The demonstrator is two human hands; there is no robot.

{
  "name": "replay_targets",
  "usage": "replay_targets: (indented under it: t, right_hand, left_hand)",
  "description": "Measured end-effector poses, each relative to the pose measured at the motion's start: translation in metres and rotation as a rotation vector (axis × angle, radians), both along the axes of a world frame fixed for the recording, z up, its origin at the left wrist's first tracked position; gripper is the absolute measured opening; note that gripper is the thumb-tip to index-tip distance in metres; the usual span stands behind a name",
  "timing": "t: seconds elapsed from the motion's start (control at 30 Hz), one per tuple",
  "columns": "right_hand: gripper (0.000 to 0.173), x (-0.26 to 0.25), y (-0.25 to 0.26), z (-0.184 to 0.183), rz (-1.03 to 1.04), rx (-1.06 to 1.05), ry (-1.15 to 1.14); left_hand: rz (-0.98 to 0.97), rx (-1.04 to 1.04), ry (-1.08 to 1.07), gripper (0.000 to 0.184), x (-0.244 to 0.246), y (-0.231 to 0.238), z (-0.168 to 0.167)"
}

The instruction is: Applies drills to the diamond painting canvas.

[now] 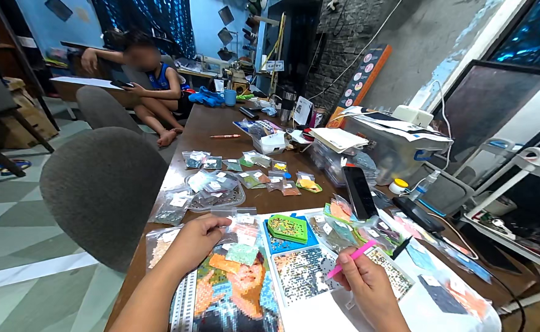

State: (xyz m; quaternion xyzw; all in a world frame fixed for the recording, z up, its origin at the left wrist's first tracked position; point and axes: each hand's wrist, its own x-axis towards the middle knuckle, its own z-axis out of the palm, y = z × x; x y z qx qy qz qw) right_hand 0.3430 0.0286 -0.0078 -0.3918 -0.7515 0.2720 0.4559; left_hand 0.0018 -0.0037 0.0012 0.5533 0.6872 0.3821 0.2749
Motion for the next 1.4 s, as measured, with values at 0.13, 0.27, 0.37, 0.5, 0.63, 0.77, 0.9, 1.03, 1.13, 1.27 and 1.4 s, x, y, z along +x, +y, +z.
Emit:
replay_targets:
  t: [0.13,0.27,0.37,0.5,0.63,0.77,0.9,1.03,1.13,1.27,1.4]
  right_hand:
    - [0.027,0.0,-0.001,0.002,-0.081,-0.001,0.003]
    - [0.026,0.0,0.0,0.002,-0.11,0.003,0.009]
    - [0.027,0.0,0.0,0.001,-0.106,0.007,-0.013]
    - [0.027,-0.001,0.0,0.001,-0.106,0.005,-0.033]
    - [0.029,-0.001,0.0,0.001,-0.102,0.015,-0.057]
    - [0.031,-0.001,0.0,0.001,-0.107,0.032,-0.088]
    - [0.027,-0.003,-0.002,0.003,-0.13,-0.016,-0.045]
    - [0.025,-0.003,-0.003,0.004,-0.127,-0.063,0.007]
    - [0.025,-0.005,-0.006,0.009,-0.112,-0.088,0.06]
    - [0.026,-0.014,-0.022,0.018,-0.031,-0.122,0.122]
    - [0.026,-0.029,-0.044,0.022,0.136,-0.192,0.276]
  left_hand:
    - [0.001,-0.005,-0.005,0.021,0.0,0.0,0.0]
    - [0.0,-0.008,-0.004,0.02,0.0,0.0,-0.001]
    - [0.004,-0.006,-0.007,0.02,0.0,-0.001,0.0]
    - [0.002,-0.002,-0.013,0.02,0.0,-0.001,0.0]
    - [-0.006,-0.007,-0.001,0.021,0.0,-0.001,0.0]
    - [-0.009,0.007,-0.002,0.021,-0.001,0.0,-0.002]
    - [-0.008,-0.006,-0.003,0.021,-0.001,-0.001,0.0]
    - [-0.008,-0.013,-0.01,0.02,-0.004,0.0,-0.002]
    - [-0.011,-0.027,-0.018,0.019,-0.004,0.002,-0.001]
    - [-0.044,-0.004,0.008,0.022,-0.003,-0.001,0.0]
    - [-0.084,0.05,0.0,0.024,-0.002,0.001,0.001]
